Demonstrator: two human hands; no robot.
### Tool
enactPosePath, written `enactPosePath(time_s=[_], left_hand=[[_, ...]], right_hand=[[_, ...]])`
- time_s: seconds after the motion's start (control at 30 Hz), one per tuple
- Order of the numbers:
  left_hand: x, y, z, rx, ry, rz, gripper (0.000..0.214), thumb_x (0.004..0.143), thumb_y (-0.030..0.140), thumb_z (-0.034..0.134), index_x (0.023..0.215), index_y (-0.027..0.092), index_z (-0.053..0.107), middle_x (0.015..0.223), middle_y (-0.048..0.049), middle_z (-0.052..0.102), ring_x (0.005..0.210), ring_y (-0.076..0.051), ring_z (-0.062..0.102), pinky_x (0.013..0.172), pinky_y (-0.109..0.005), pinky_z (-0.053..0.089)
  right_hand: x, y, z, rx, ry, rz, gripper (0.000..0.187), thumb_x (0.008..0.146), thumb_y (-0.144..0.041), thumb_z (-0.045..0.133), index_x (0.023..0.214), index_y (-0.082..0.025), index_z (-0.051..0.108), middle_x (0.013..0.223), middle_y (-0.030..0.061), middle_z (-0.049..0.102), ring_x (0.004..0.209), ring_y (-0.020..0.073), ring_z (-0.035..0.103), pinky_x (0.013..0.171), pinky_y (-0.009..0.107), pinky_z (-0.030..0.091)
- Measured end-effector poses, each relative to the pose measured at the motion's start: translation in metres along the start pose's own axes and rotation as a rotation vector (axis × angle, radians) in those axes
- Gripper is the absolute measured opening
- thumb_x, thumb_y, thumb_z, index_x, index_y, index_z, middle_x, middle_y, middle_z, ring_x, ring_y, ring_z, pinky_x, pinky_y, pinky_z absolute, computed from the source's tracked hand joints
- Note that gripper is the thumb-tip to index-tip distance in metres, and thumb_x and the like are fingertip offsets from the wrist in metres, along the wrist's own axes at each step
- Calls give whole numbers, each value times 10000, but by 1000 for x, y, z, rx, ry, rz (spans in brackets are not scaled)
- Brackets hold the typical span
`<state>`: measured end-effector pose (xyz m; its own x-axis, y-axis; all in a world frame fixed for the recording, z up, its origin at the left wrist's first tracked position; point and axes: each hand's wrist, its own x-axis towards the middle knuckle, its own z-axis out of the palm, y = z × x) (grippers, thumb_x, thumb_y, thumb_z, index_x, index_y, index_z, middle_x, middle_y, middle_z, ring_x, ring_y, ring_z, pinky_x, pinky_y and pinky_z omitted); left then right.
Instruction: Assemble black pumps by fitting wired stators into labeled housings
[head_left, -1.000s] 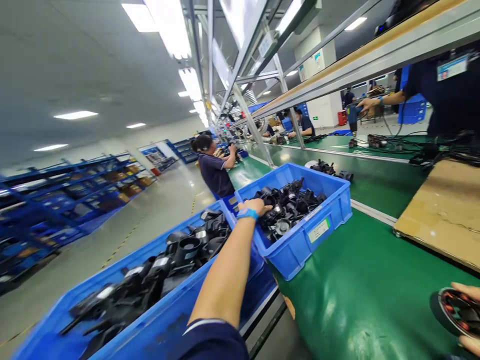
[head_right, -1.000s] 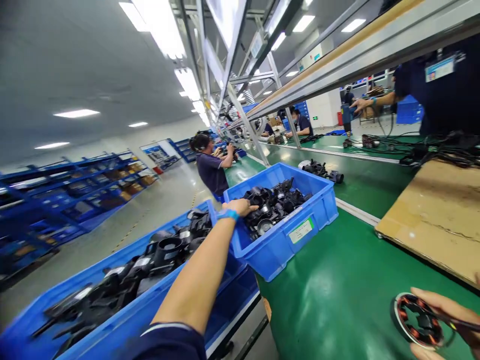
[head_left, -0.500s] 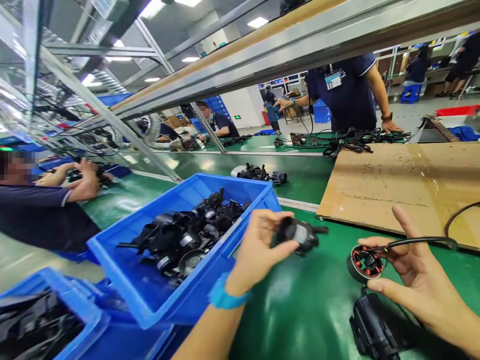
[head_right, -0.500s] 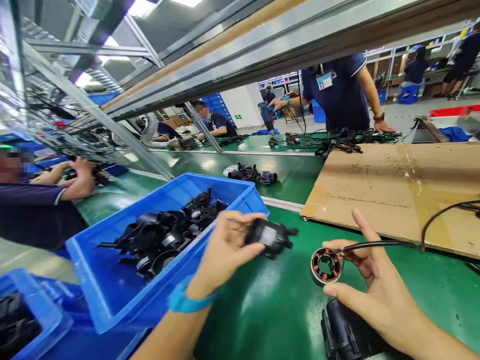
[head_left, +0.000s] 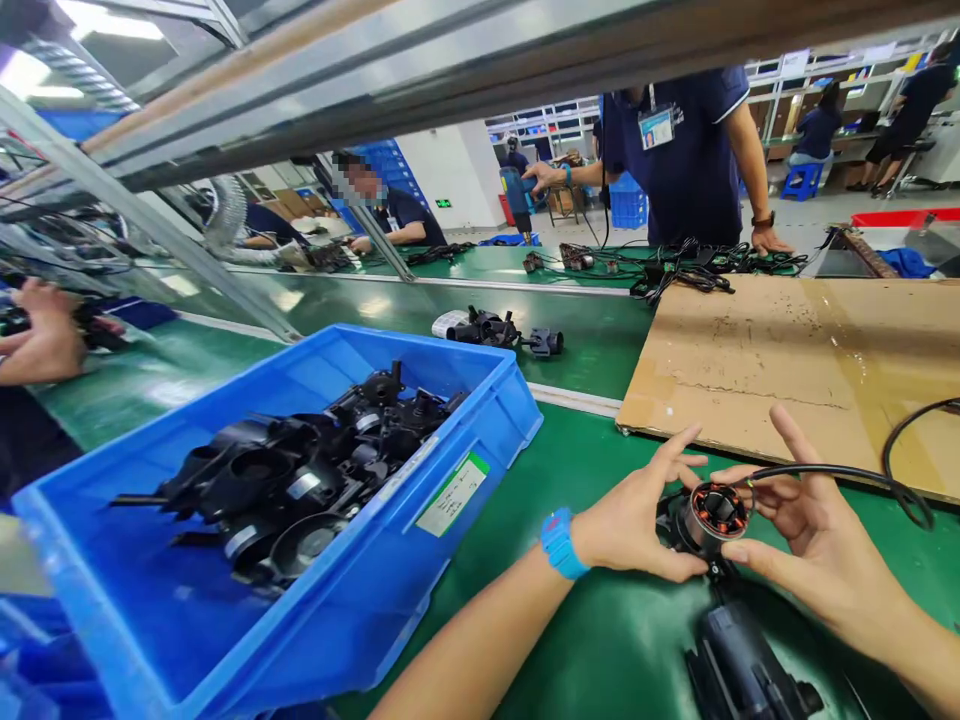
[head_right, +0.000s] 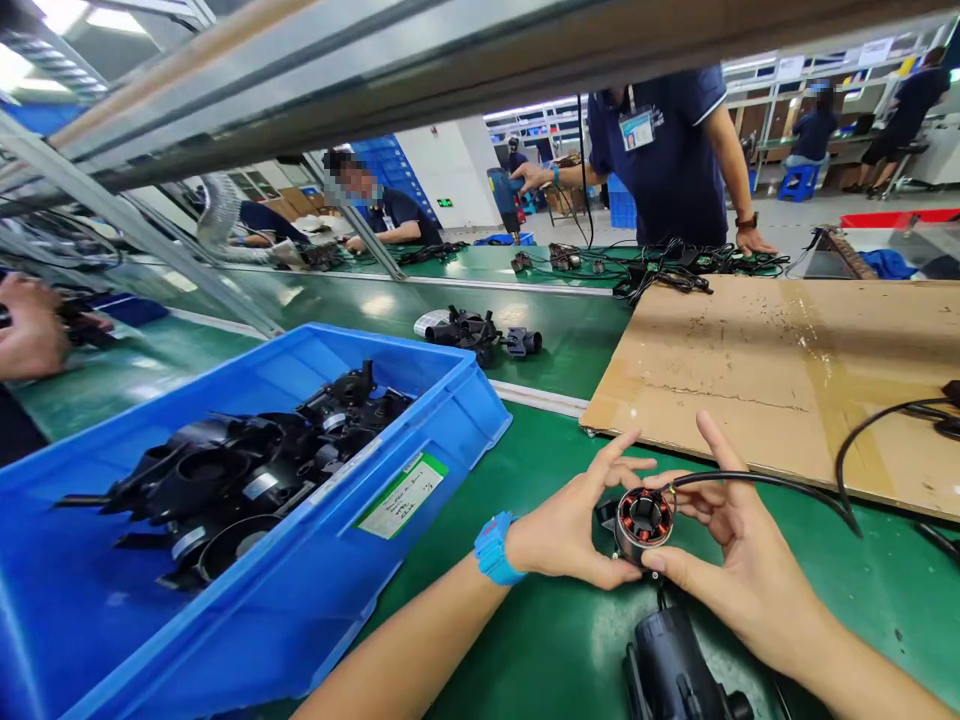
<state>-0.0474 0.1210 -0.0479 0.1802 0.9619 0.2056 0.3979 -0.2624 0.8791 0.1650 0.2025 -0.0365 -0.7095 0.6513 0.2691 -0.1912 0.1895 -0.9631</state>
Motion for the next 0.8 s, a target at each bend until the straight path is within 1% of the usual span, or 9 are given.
enactPosePath(time_s=[0.07, 0.13, 0.3, 0.43, 0.5, 0.57, 0.63, 0.7, 0.8], left_hand=[[-2, 0, 3, -76, -9, 8, 1294, 654, 264, 870, 1622, 269, 12, 1296, -124, 627, 1425, -334, 466, 1167, -505, 367], [-2, 0, 7, -116, 20, -22, 1300, 650, 292, 884, 1623, 271, 22, 1327, -128, 627, 1366, -320, 530, 1150, -494, 393], [-2, 1, 26, -84, 234, -123, 1260, 593, 387, 914, 1606, 248, 177, 1144, -73, 699, 1219, -312, 595, 1115, -510, 405], [-5, 5, 42, -15, 362, -131, 1171, 587, 339, 877, 1582, 266, 265, 1134, -49, 689, 1183, -312, 566, 1083, -509, 419], [-7, 6, 47, 21, 381, -131, 1165, 575, 316, 871, 1577, 255, 278, 1126, -49, 684, 1169, -315, 558, 1076, -511, 421], [-8, 6, 49, 30, 390, -120, 1153, 571, 299, 863, 1569, 239, 289, 1127, -54, 680, 1165, -320, 553, 1064, -515, 429], [-9, 6, 50, 29, 396, -101, 1122, 580, 291, 853, 1557, 231, 304, 1144, -61, 677, 1171, -322, 549, 1048, -512, 441], [-9, 6, 50, 32, 392, -86, 1093, 605, 323, 854, 1549, 227, 313, 1153, -70, 680, 1182, -323, 546, 1046, -509, 443], [-9, 4, 51, 44, 379, -56, 1087, 628, 415, 867, 1546, 224, 316, 1127, -75, 699, 1168, -324, 557, 1055, -513, 432]], right_hand=[[-1, 4, -1, -33, 11, 21, 1005, 883, -340, 802, 1623, -392, 125, 1210, 61, 681, 1110, 216, 686, 1043, 405, 541], [-4, 8, -2, -92, 22, 14, 981, 885, -338, 798, 1621, -389, 151, 1217, 55, 668, 1145, 217, 667, 1056, 403, 535], [-10, 15, -6, -396, 52, -58, 919, 888, -368, 786, 1614, -363, 222, 1181, 42, 650, 1061, 209, 670, 1021, 394, 538], [-10, 16, -6, -619, 62, -119, 846, 890, -438, 773, 1587, -360, 300, 1226, 46, 632, 990, 209, 663, 938, 398, 545], [-10, 17, -3, -685, 76, -146, 697, 885, -489, 769, 1494, -354, 458, 1136, 35, 635, 943, 209, 642, 866, 386, 547], [-9, 18, 1, -707, 125, -195, 505, 876, -514, 773, 1318, -335, 607, 1019, 27, 615, 877, 204, 610, 770, 359, 536], [-8, 19, 2, -710, 175, -260, 400, 866, -513, 787, 1182, -308, 652, 944, 23, 589, 819, 198, 583, 699, 340, 514], [-7, 18, -1, -709, 124, -323, 380, 877, -497, 783, 1165, -294, 640, 957, 34, 590, 832, 203, 592, 710, 346, 515], [-5, 14, -12, -715, -79, -416, 371, 925, -444, 742, 1228, -280, 605, 1041, 67, 605, 925, 224, 624, 791, 366, 528]])
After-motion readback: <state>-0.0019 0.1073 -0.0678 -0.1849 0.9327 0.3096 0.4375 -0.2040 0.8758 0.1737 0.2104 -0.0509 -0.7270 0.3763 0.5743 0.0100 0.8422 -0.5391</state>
